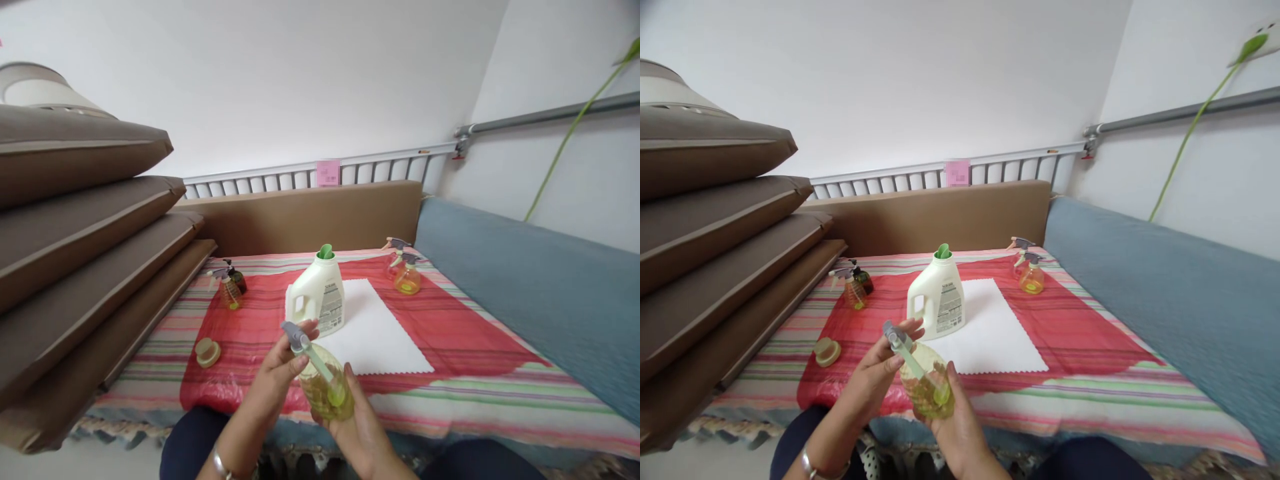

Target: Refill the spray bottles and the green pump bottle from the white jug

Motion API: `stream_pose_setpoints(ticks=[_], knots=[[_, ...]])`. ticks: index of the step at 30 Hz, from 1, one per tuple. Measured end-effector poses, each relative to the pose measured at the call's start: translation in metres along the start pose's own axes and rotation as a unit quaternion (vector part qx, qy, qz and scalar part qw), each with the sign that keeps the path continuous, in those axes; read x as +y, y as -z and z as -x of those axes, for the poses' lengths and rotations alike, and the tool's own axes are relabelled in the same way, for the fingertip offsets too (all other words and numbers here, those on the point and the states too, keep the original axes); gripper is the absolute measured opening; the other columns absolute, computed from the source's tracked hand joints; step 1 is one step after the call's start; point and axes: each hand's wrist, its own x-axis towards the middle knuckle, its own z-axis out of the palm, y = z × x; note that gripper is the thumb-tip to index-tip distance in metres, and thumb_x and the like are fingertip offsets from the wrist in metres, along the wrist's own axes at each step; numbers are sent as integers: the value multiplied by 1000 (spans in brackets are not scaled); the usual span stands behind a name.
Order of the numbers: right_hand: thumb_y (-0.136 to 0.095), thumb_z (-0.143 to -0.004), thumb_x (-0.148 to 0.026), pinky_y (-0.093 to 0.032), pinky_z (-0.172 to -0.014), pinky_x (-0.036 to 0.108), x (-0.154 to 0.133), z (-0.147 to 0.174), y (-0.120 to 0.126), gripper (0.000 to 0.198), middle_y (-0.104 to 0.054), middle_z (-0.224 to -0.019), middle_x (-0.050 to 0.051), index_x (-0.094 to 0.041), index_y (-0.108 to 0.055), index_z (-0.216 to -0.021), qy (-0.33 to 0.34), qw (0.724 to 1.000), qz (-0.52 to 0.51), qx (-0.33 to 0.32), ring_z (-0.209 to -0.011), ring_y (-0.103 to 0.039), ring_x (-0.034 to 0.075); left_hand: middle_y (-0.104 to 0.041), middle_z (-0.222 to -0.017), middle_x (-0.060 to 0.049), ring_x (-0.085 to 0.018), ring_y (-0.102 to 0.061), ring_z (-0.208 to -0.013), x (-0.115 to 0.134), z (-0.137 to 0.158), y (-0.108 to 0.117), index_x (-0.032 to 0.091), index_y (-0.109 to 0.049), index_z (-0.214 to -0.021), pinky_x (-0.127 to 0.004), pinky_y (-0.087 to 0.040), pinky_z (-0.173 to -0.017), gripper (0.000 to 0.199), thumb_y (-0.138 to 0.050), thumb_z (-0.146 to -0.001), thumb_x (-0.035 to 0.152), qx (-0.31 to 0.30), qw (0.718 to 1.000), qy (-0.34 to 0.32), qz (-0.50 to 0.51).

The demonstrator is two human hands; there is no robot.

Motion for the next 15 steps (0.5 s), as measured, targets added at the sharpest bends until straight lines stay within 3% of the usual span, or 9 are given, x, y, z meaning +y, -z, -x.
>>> stream_pose_setpoints(ticks=[3, 5, 9, 11, 15], knots=[[-56, -80, -48, -47, -63, 32, 1, 1, 2, 43, -71, -90, 10, -15, -54, -108, 2, 1000, 3, -3, -77, -65, 20, -68, -94, -8, -28, -56, -101, 1, -3, 1, 18, -67, -88, -40, -38, -91, 28, -74, -62, 24, 55, 998, -23, -33], [-57, -80, -47, -48, -64, 33, 1, 1, 3, 41, -71, -90, 9, -15, -55, -107, 4, 1000, 1, 3, -77, -65, 21, -67, -98, -8, -28, -54, -104, -2, -4, 1, 19, -66, -90, -39, -37, -93, 32, -75, -60, 26, 90, 993, -48, -52], [-60, -78, -45, -48, -63, 32, -1, 2, 4, 39, -71, -90, 9, -15, -56, -103, -5, 1000, -2, 9, -78, -65, 21, -62, -113, -11, -28, -54, -106, -2, -2, 2, 20, -61, -109, -38, -40, -88, 42, -67, -70, 33, 28, 999, 4, -34], [-61, -77, -45, -48, -63, 32, -3, 3, 4, 39, -71, -88, 9, -15, -56, -103, -8, 1000, 2, 6, -75, -65, 21, -67, -101, -9, -25, -58, -96, 1, -1, 1, 19, -64, -98, -34, -41, -83, 33, -69, -68, 29, 30, 998, 5, -55], [-63, -76, -45, -48, -63, 33, -4, 5, 4, 44, -70, -91, 9, -16, -55, -108, -11, 1000, 4, -3, -75, -64, 20, -68, -80, -2, -18, -59, -79, 4, -2, -2, 20, -63, -82, -28, -41, -74, 26, -76, -60, 23, 110, 990, -41, -72]])
